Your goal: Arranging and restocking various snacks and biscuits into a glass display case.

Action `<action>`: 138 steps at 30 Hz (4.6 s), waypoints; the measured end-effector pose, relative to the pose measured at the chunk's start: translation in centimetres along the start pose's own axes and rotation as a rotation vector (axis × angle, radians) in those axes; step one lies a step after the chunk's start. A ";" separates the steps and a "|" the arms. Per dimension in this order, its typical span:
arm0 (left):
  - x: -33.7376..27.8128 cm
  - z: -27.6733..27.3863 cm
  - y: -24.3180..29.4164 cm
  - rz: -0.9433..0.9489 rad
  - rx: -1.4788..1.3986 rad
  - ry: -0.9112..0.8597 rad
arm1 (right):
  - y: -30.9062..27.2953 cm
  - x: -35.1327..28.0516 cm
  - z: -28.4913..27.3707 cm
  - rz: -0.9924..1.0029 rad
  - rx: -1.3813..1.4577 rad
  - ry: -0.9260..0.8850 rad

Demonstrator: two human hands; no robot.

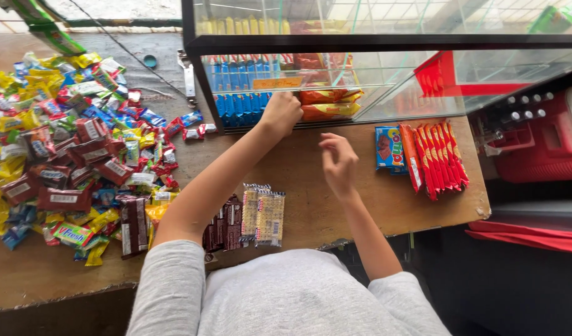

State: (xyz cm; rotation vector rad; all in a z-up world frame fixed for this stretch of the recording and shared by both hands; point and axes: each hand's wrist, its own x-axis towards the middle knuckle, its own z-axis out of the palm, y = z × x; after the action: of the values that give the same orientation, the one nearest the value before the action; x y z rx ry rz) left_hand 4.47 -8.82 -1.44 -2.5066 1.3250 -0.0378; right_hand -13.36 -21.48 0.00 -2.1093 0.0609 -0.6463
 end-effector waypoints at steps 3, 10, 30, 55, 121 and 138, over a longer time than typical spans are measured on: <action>0.7 1.5 -0.3 -0.049 -0.073 0.006 | 6.0 -1.7 -4.6 0.100 -0.271 0.068; -1.1 -0.4 -0.9 -0.075 -0.025 0.062 | 11.3 -3.4 -11.1 0.173 -0.929 0.215; -7.5 0.2 -2.5 -0.069 -0.390 0.670 | -2.1 -0.3 -8.4 0.396 0.151 0.087; -6.5 1.1 -0.5 -0.240 -0.168 0.892 | -0.1 6.9 8.4 -0.117 -0.157 -0.057; -8.9 -1.5 -0.2 -0.197 -0.614 0.395 | 1.6 -0.4 -1.2 1.084 2.465 -0.533; -9.3 -3.3 2.4 -0.119 -1.028 0.569 | 3.4 -1.3 -4.5 0.331 0.581 -0.400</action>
State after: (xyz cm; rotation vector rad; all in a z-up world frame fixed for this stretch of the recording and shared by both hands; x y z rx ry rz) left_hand -3.28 -3.39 2.12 -3.6366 1.6887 -0.1328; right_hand -15.92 -26.55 -1.16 -1.5759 -0.0035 -0.0215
